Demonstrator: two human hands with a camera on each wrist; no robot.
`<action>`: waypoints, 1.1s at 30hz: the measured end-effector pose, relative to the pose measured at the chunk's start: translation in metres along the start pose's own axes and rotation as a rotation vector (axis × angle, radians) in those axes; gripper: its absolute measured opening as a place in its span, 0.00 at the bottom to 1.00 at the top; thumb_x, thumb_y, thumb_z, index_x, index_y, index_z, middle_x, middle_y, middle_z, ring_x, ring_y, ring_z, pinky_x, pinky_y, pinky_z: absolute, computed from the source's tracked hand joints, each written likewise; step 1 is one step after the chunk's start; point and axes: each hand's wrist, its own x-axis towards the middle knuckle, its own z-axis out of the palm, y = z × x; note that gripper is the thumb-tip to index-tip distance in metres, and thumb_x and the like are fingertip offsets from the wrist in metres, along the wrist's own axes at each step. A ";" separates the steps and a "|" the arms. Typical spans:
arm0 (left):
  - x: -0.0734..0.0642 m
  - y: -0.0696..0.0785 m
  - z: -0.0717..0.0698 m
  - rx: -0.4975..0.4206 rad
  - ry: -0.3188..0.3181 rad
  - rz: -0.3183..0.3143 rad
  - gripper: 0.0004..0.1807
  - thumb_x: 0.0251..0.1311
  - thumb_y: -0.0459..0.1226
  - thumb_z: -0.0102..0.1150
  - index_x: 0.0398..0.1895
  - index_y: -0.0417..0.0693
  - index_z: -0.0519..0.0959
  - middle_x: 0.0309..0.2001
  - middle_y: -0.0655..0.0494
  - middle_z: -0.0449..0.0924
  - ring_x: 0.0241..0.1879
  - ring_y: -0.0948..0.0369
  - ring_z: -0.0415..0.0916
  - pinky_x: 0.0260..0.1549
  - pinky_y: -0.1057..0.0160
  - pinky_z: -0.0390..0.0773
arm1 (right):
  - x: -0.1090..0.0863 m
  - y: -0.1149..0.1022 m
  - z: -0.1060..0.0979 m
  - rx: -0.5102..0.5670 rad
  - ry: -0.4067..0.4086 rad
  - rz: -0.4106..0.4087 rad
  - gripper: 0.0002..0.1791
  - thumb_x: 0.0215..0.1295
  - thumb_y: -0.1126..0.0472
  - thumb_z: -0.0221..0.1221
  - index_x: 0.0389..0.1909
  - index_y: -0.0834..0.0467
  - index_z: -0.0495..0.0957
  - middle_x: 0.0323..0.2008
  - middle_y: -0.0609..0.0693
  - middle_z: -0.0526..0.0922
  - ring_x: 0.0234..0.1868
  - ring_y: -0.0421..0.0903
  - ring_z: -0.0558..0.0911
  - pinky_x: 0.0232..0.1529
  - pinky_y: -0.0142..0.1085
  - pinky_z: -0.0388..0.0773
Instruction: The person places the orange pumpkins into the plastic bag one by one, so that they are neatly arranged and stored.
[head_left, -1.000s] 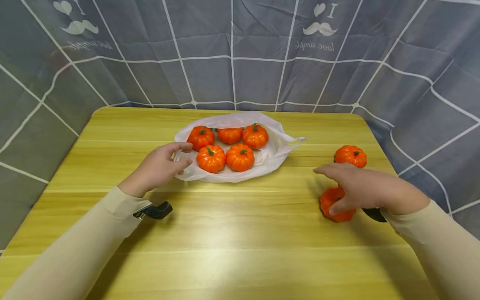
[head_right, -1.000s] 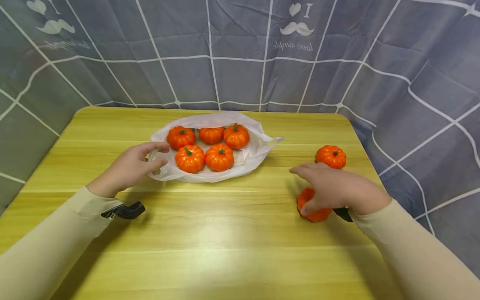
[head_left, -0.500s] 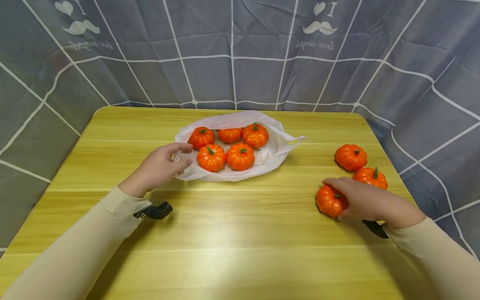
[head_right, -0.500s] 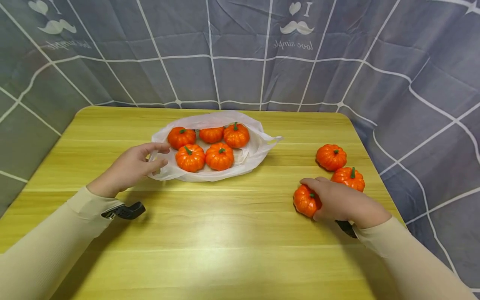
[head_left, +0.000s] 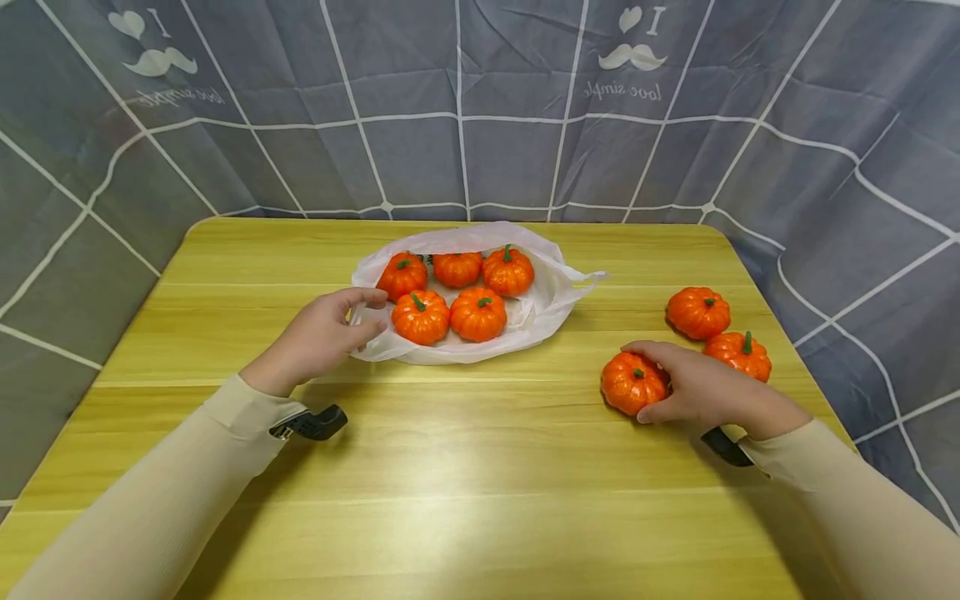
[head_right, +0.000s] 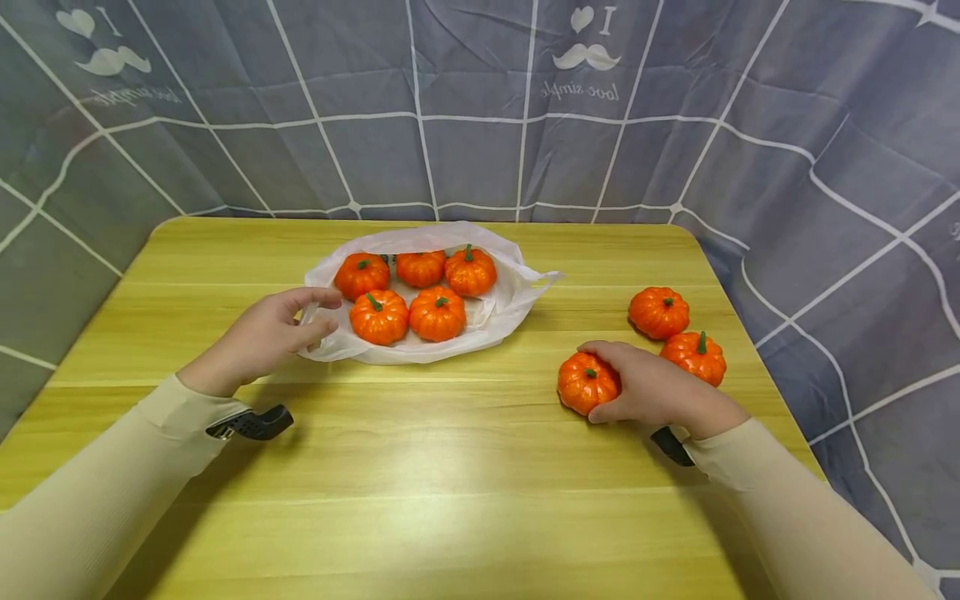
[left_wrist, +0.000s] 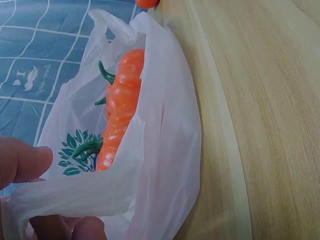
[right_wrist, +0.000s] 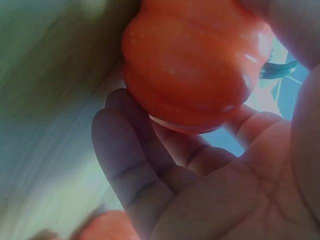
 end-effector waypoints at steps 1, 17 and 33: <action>0.000 0.000 0.000 0.004 0.001 0.002 0.27 0.75 0.45 0.58 0.73 0.44 0.74 0.74 0.46 0.73 0.55 0.49 0.73 0.44 0.58 0.77 | 0.000 0.000 0.000 -0.003 0.002 -0.002 0.51 0.51 0.46 0.81 0.73 0.59 0.69 0.65 0.63 0.78 0.61 0.60 0.80 0.63 0.61 0.75; 0.001 0.006 -0.001 -0.016 0.001 0.002 0.28 0.74 0.44 0.59 0.73 0.43 0.73 0.70 0.42 0.74 0.30 0.54 0.77 0.28 0.62 0.77 | 0.030 -0.057 -0.037 0.103 0.128 -0.166 0.50 0.56 0.55 0.79 0.77 0.57 0.65 0.68 0.55 0.77 0.64 0.54 0.79 0.66 0.57 0.76; 0.003 0.007 0.003 -0.026 -0.001 0.008 0.28 0.73 0.43 0.60 0.72 0.43 0.73 0.70 0.43 0.75 0.33 0.55 0.81 0.29 0.62 0.80 | 0.131 -0.095 -0.018 0.387 0.173 -0.180 0.53 0.59 0.59 0.76 0.81 0.57 0.58 0.74 0.55 0.70 0.71 0.55 0.74 0.71 0.53 0.74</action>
